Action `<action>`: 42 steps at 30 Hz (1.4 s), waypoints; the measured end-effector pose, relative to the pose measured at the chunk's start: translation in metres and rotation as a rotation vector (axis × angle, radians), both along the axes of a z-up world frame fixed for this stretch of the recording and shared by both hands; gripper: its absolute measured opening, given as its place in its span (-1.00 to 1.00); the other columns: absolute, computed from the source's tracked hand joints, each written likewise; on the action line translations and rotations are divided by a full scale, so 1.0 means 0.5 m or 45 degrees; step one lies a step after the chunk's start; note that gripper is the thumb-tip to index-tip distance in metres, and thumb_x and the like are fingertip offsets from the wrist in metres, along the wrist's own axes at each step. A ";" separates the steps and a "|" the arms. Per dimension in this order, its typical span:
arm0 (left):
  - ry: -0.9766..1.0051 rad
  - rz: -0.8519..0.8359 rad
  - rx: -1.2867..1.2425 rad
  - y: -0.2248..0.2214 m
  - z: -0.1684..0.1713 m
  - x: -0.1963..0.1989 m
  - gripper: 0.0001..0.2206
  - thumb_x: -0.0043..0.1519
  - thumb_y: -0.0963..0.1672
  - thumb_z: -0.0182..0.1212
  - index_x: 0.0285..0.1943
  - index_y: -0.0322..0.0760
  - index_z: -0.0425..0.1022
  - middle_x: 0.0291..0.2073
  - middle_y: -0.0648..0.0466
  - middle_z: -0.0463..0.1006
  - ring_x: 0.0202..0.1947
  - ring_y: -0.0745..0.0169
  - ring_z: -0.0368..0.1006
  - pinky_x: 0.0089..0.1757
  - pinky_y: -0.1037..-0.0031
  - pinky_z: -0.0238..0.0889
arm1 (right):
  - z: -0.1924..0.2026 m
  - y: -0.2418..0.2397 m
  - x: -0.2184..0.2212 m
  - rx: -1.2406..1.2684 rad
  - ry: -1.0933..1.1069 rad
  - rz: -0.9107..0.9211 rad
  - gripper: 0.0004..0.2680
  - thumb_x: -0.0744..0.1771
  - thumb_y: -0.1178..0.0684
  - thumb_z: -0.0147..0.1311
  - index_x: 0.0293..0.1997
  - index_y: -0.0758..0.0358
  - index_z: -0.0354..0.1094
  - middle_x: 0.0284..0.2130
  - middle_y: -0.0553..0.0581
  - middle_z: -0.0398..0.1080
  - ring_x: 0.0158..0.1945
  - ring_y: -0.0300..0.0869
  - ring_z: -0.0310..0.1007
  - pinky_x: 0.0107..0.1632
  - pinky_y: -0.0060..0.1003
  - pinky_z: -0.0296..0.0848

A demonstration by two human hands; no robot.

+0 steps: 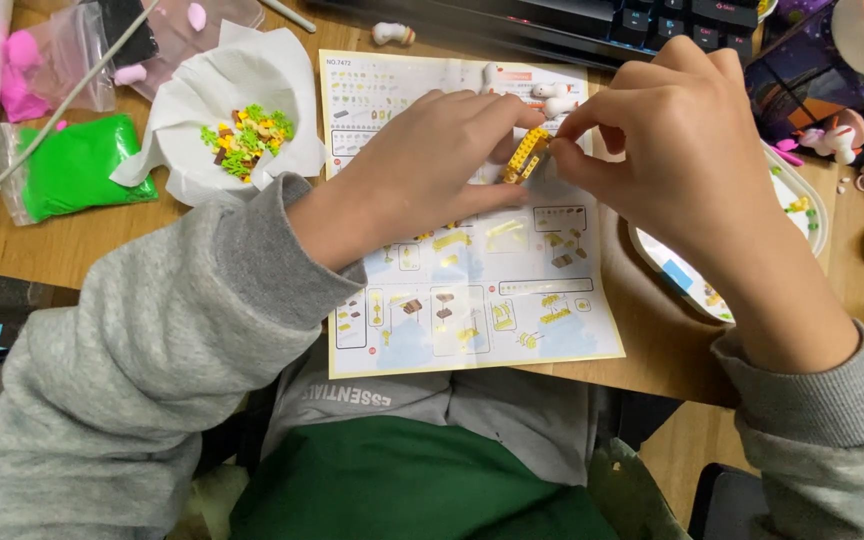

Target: Assembling a small shop mascot figure using tiny plastic building blocks while following a printed instruction manual.

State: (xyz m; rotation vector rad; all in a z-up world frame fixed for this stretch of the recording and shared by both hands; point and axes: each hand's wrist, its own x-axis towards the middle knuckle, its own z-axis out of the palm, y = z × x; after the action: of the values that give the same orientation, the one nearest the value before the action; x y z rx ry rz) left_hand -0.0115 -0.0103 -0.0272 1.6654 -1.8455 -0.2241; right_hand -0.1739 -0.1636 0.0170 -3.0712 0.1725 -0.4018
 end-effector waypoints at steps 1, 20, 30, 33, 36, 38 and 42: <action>0.000 -0.003 -0.002 0.000 0.002 0.000 -0.56 0.20 -0.06 0.35 0.15 -0.36 0.33 -0.37 0.13 0.46 -0.30 0.12 0.41 -0.25 0.30 0.21 | 0.002 -0.004 -0.002 -0.002 0.000 -0.003 -0.94 0.35 0.07 0.26 -0.32 0.01 0.53 -0.54 -0.13 0.25 -0.29 -0.09 0.16 -0.16 -0.13 0.07; 0.044 0.033 0.071 0.001 0.020 -0.006 -0.56 0.16 -0.06 0.35 0.15 -0.29 0.33 -0.41 0.17 0.42 -0.35 0.18 0.39 -0.25 0.28 0.21 | -0.038 -0.021 -0.025 -0.103 -0.288 0.304 -0.78 0.37 0.30 0.22 0.07 0.06 0.54 -0.24 0.05 0.33 -0.28 -0.02 0.11 -0.22 -0.13 0.09; 0.027 0.008 0.052 0.005 0.026 -0.004 -0.51 0.14 -0.15 0.27 0.22 -0.27 0.16 -0.29 0.04 0.48 -0.29 0.10 0.43 -0.25 0.25 0.20 | -0.040 -0.018 -0.026 0.068 -0.270 0.220 -0.89 0.39 0.05 0.32 -0.03 0.10 0.52 -0.28 0.04 0.27 -0.23 -0.02 0.12 -0.15 -0.13 0.10; 0.028 -0.013 0.024 0.007 0.025 -0.002 -0.52 0.14 -0.18 0.19 0.24 -0.29 0.15 -0.13 -0.01 0.50 -0.13 0.07 0.47 -0.16 0.22 0.22 | -0.042 -0.022 -0.030 0.147 -0.251 0.215 -0.87 0.37 0.02 0.32 -0.05 0.13 0.50 -0.29 0.07 0.27 -0.23 -0.02 0.12 -0.12 -0.13 0.10; 0.031 -0.006 0.010 0.006 0.027 0.000 -0.53 0.13 -0.20 0.15 0.23 -0.27 0.13 -0.21 -0.02 0.48 -0.16 -0.01 0.43 -0.17 0.23 0.20 | -0.039 -0.021 -0.029 0.191 -0.233 0.212 -0.84 0.38 0.02 0.31 -0.02 0.19 0.47 -0.27 0.08 0.28 -0.23 -0.02 0.13 -0.11 -0.14 0.16; 0.029 -0.012 0.013 0.006 0.030 0.002 -0.54 0.12 -0.21 0.14 0.22 -0.27 0.14 -0.22 -0.02 0.47 -0.19 0.00 0.42 -0.17 0.23 0.19 | -0.038 -0.018 -0.025 0.203 -0.228 0.222 -0.83 0.38 0.02 0.29 0.01 0.20 0.46 -0.28 0.09 0.27 -0.23 -0.01 0.13 -0.12 -0.15 0.15; 0.041 -0.030 -0.003 0.005 0.031 0.002 -0.55 0.10 -0.22 0.12 0.21 -0.31 0.17 -0.10 -0.01 0.49 -0.21 0.03 0.42 -0.15 0.23 0.21 | -0.038 -0.015 -0.025 0.250 -0.216 0.254 -0.81 0.37 0.02 0.25 0.05 0.22 0.44 -0.27 0.14 0.24 -0.24 -0.01 0.11 -0.14 -0.14 0.13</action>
State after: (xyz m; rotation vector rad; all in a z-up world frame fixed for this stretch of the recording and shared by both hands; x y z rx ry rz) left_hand -0.0103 -0.0078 -0.0115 1.6302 -1.8420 -0.2574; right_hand -0.1865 -0.1712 -0.0019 -2.8101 -0.0943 -0.5909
